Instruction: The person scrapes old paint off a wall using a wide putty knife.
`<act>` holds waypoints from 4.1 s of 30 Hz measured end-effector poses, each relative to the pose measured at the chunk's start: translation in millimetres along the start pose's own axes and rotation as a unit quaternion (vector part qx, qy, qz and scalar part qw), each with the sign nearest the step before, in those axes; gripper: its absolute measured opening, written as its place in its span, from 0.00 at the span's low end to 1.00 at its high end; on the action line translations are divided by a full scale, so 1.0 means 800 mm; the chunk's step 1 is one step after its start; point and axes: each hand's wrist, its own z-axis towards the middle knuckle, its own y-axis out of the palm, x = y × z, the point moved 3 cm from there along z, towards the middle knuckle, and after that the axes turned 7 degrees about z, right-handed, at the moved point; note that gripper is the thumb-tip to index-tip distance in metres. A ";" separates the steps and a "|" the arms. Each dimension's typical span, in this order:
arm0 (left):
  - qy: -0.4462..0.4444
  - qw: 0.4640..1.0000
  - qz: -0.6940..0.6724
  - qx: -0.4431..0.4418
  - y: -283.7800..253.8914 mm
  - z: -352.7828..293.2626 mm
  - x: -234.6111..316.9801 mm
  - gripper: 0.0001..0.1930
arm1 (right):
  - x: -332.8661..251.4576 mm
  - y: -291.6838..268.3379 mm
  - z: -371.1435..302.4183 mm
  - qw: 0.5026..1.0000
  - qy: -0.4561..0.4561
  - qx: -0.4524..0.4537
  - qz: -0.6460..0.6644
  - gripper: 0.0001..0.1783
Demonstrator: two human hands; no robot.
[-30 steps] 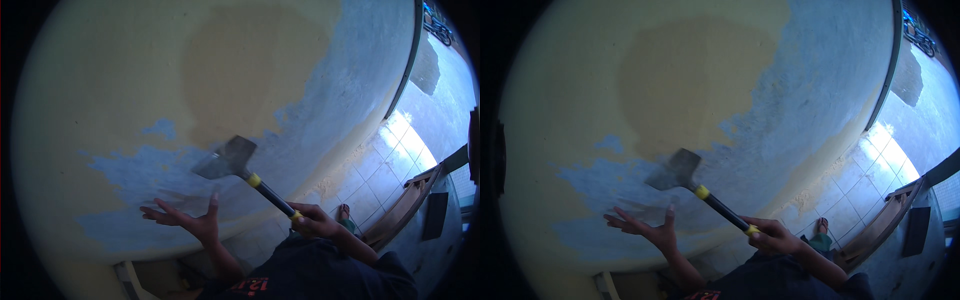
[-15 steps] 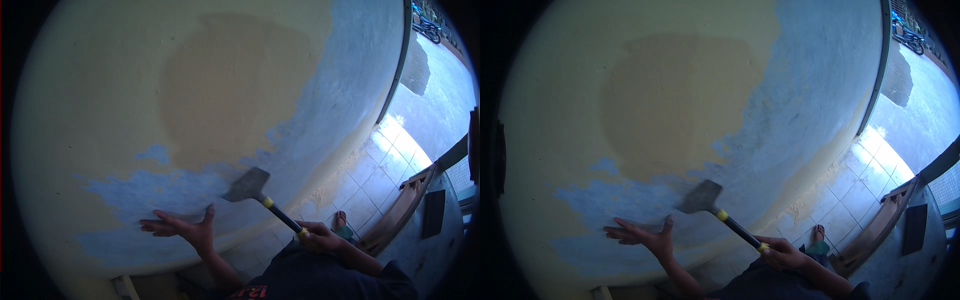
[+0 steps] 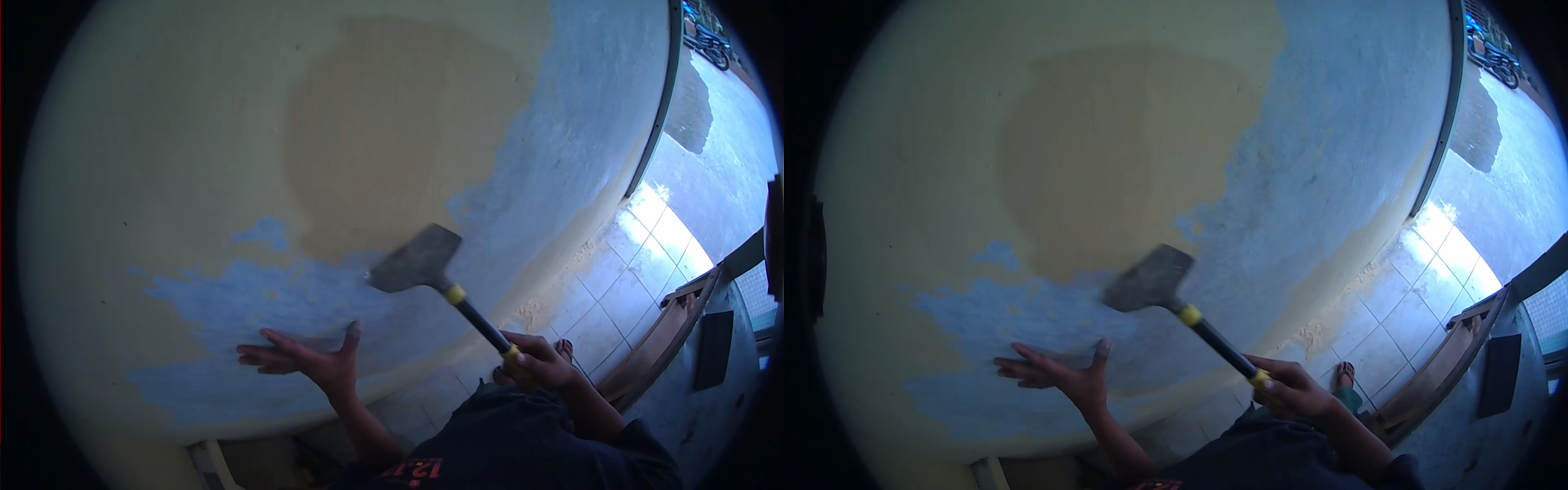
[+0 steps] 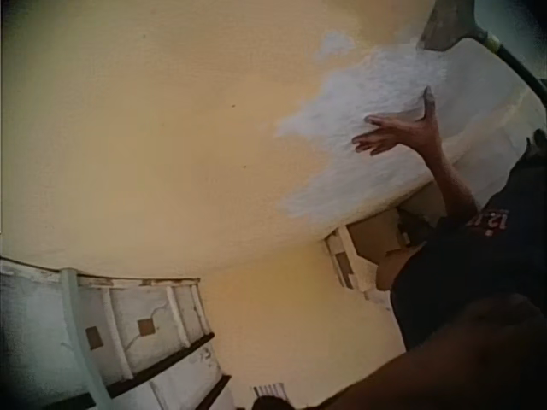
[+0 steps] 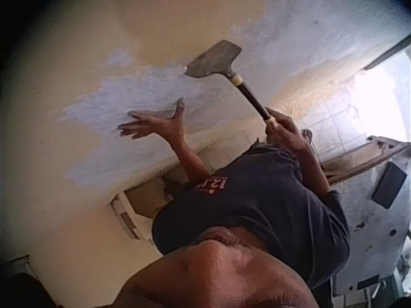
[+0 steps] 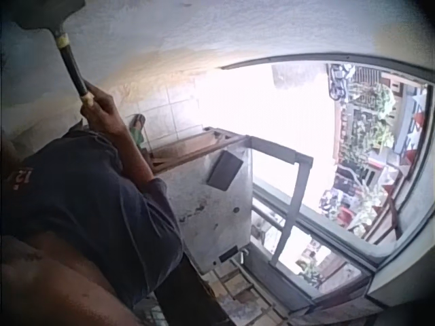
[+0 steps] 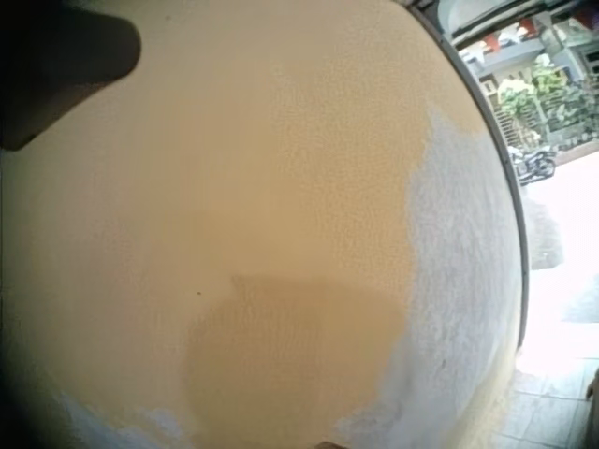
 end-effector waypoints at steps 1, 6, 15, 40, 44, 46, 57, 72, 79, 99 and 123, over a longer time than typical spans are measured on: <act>0.003 1.000 0.015 -0.003 -0.003 -0.002 -0.005 0.69 | 0.001 -0.012 -0.013 1.000 0.006 0.014 0.016 0.30; -0.008 1.000 0.012 -0.018 0.000 -0.004 0.004 0.69 | -0.014 -0.028 -0.028 0.999 0.019 0.020 0.027 0.30; 0.006 1.000 0.022 -0.013 -0.004 -0.005 0.000 0.70 | -0.033 -0.055 -0.035 0.999 0.019 0.040 -0.028 0.30; -0.014 0.999 0.027 -0.012 -0.008 -0.001 -0.008 0.71 | -0.037 -0.017 -0.019 0.994 0.051 0.019 -0.093 0.31; 0.000 1.000 0.017 -0.011 -0.006 -0.004 0.007 0.71 | -0.039 -0.047 -0.045 0.994 0.047 0.081 -0.063 0.30; -0.002 1.000 0.013 -0.016 -0.004 -0.003 0.000 0.71 | -0.056 -0.006 -0.011 0.996 0.041 0.013 -0.075 0.30; -0.009 1.000 0.020 -0.001 -0.013 -0.002 0.008 0.70 | -0.053 0.000 -0.002 0.998 0.042 0.025 -0.036 0.31; -0.006 1.000 0.010 -0.015 -0.013 0.024 0.078 0.71 | -0.054 -0.053 -0.042 0.996 0.035 0.082 -0.016 0.30; 0.002 1.000 0.008 -0.004 -0.016 0.024 0.065 0.70 | -0.072 -0.007 -0.006 0.998 0.033 0.017 -0.052 0.30; -0.003 1.000 0.026 -0.003 -0.012 0.027 0.068 0.71 | -0.074 -0.025 -0.015 0.999 0.042 0.011 -0.002 0.30; 0.012 1.000 0.016 -0.008 -0.010 0.031 0.085 0.69 | -0.069 -0.024 -0.031 0.997 0.066 0.046 0.013 0.26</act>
